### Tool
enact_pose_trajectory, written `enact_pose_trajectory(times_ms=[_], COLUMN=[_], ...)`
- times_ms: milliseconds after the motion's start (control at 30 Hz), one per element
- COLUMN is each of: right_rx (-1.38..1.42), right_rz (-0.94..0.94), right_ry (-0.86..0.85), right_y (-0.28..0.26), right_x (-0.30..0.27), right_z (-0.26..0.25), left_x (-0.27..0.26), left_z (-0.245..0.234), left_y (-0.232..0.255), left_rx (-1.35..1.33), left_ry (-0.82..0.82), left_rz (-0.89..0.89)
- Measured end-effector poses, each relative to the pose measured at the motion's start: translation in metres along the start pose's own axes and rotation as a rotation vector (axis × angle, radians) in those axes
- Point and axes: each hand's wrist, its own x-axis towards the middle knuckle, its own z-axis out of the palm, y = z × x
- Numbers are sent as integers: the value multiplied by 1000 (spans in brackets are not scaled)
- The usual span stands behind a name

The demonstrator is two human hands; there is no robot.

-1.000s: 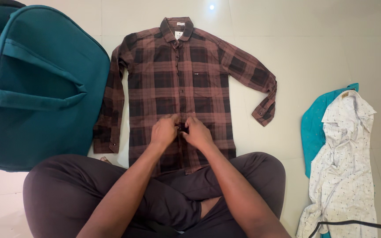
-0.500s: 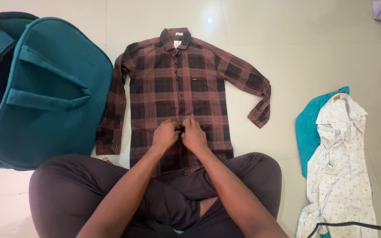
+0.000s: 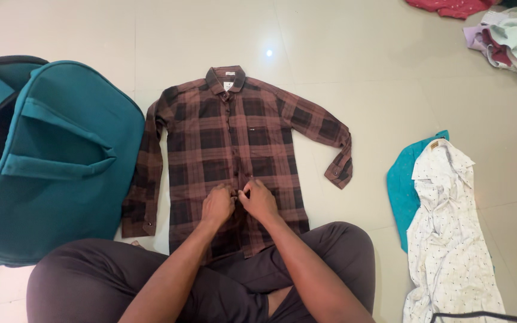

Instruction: The person lays a plaid shirt flat on the floor and proceeds to button it from the bottom to the top. They smooth the fabric and align the placket before fastening each button.

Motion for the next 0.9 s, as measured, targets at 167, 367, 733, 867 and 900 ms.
enact_pose_trajectory(times_ms=[167,367,733,867,900], right_rx=[175,197,255,292,317], right_rz=[-128,-56,47,95,117], right_ry=[69,5,-37,-92,-110], right_y=[4,7,31,32,33], right_x=[0,1,12,16,16], right_z=[-2,-1,7,14,12], left_x=[-1,1,37,37,36], left_z=[-4,5,56,60,58], left_y=[0,-1,-52,-61,-57], left_rx=[-6,24,-573,-663,-667], left_ry=[16,28,-27,-73,-96], left_rz=[18,55,-63,-111,-144])
